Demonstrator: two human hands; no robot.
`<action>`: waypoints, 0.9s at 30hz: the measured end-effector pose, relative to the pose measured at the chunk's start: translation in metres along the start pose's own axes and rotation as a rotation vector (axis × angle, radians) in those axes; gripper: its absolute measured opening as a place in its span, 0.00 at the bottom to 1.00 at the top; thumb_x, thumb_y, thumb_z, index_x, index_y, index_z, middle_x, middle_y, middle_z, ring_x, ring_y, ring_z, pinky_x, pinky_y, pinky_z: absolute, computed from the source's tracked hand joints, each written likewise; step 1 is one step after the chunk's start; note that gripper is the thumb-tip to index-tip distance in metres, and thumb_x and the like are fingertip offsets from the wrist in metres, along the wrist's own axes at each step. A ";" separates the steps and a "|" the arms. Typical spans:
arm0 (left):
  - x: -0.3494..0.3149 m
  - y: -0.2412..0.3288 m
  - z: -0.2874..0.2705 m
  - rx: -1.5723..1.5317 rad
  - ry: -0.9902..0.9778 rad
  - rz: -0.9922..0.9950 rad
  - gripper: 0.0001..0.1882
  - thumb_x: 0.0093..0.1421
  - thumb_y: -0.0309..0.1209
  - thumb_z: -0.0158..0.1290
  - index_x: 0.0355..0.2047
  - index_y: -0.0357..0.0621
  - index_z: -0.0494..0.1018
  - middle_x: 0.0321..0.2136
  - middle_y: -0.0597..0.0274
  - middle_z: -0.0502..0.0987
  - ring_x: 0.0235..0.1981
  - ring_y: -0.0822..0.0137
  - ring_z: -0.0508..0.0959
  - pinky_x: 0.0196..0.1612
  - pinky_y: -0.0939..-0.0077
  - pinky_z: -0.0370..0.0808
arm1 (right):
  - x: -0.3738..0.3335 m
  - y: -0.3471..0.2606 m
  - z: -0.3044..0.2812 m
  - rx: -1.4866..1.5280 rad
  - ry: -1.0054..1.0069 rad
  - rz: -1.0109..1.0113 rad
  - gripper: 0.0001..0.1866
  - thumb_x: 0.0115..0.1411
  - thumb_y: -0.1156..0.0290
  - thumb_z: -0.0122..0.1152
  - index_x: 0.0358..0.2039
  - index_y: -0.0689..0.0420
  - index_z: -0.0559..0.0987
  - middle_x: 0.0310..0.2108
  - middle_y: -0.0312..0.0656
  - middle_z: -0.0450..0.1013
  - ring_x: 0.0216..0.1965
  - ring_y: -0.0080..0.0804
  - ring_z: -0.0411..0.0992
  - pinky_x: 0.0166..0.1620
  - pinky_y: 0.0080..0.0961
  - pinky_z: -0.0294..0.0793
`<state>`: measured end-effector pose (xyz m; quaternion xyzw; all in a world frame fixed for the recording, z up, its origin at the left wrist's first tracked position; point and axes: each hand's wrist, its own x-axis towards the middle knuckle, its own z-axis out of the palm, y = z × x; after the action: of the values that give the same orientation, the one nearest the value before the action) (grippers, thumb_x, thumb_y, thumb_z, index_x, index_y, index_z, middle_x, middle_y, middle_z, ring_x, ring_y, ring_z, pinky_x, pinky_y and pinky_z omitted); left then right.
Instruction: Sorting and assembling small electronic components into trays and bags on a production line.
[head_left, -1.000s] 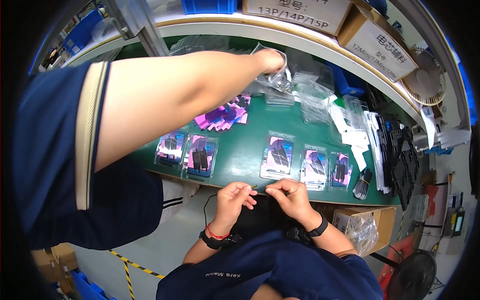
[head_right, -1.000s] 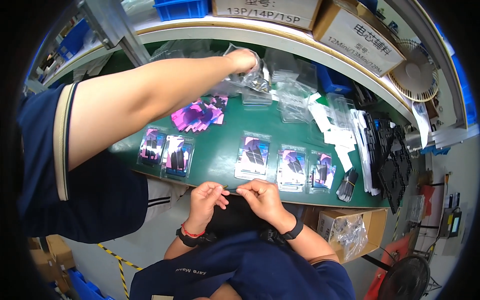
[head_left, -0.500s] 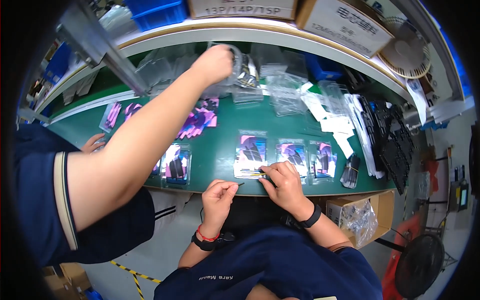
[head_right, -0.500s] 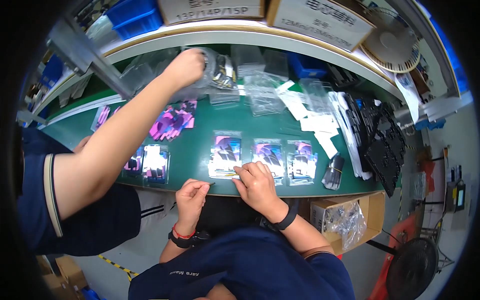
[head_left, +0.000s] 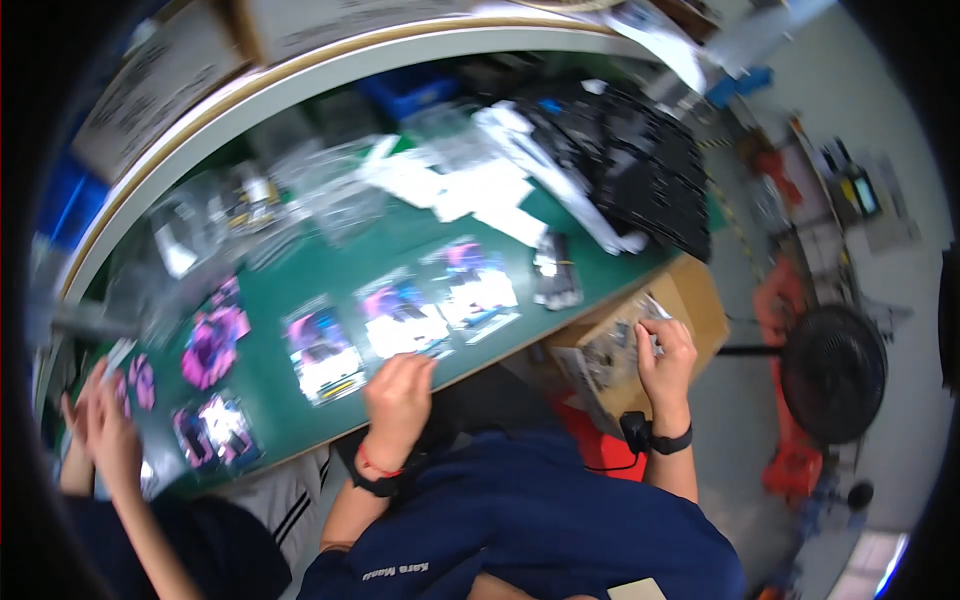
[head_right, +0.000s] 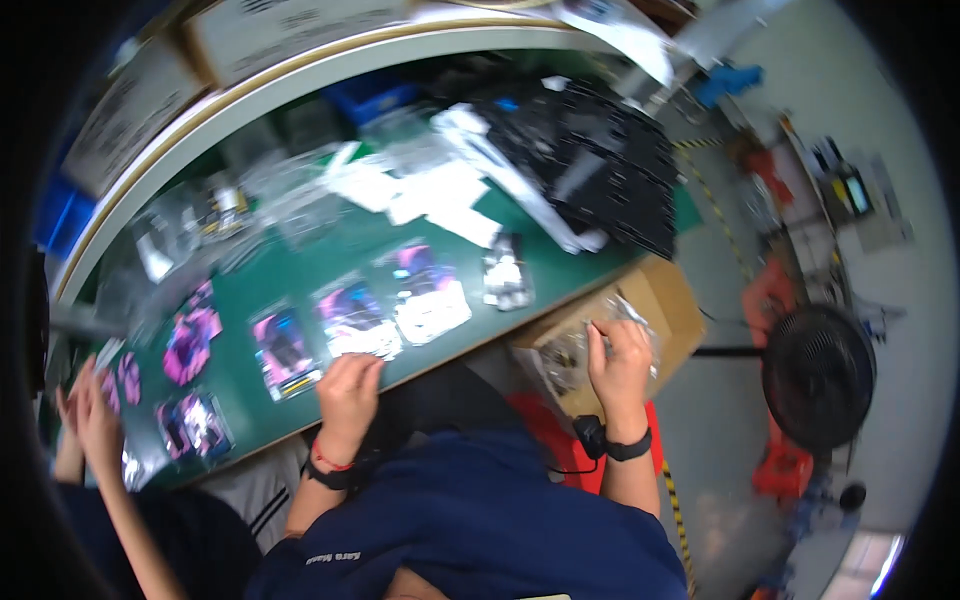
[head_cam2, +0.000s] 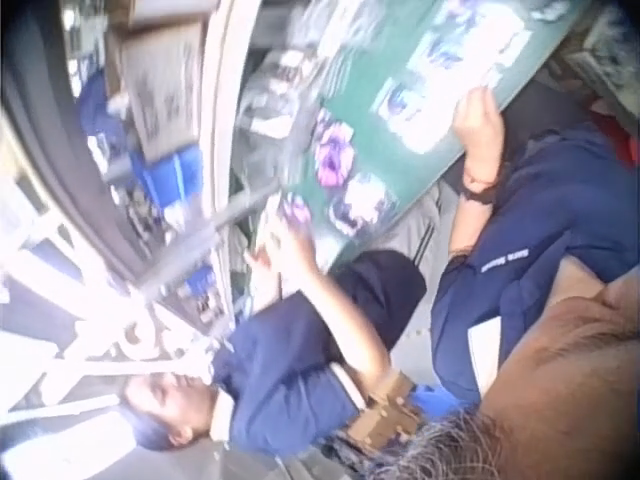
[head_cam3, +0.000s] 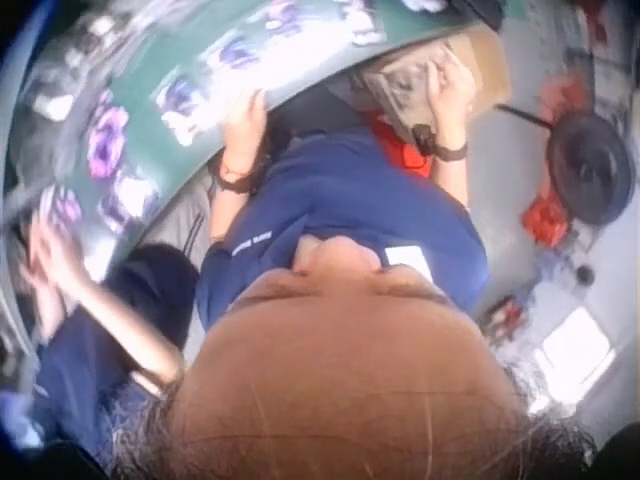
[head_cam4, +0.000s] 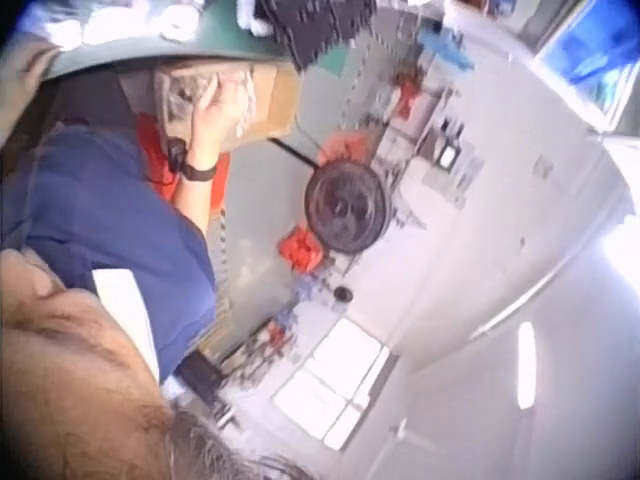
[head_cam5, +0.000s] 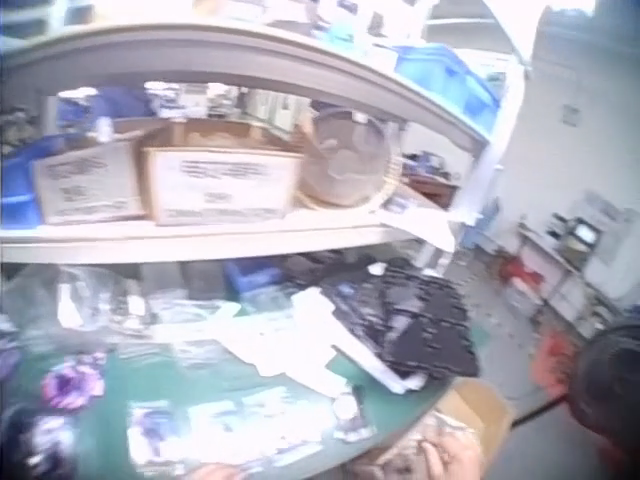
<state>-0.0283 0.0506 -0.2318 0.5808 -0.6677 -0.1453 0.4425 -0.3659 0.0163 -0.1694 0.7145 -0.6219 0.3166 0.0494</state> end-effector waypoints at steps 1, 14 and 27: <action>0.002 0.000 0.000 0.021 0.019 0.014 0.03 0.52 0.21 0.60 0.28 0.37 0.78 0.26 0.55 0.77 0.26 0.57 0.79 0.29 0.68 0.75 | -0.006 0.013 -0.007 -0.041 0.009 0.002 0.03 0.52 0.77 0.65 0.27 0.61 0.80 0.24 0.45 0.74 0.26 0.39 0.71 0.31 0.30 0.69; 0.008 0.012 0.004 0.184 0.000 -0.008 0.04 0.52 0.19 0.61 0.28 0.35 0.76 0.27 0.55 0.74 0.25 0.60 0.75 0.29 0.71 0.71 | -0.064 0.050 0.051 -0.018 -0.474 0.152 0.05 0.53 0.74 0.60 0.27 0.59 0.82 0.23 0.52 0.75 0.27 0.52 0.76 0.32 0.41 0.76; 0.005 0.015 0.001 0.075 -0.018 -0.082 0.05 0.52 0.20 0.62 0.28 0.36 0.76 0.27 0.53 0.76 0.27 0.58 0.77 0.30 0.70 0.73 | -0.066 0.059 0.060 0.052 -0.378 0.269 0.04 0.48 0.79 0.59 0.25 0.58 0.81 0.23 0.55 0.75 0.27 0.56 0.75 0.32 0.45 0.75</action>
<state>-0.0378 0.0496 -0.2196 0.6226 -0.6523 -0.1431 0.4080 -0.3987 0.0321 -0.2705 0.6729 -0.7014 0.1967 -0.1288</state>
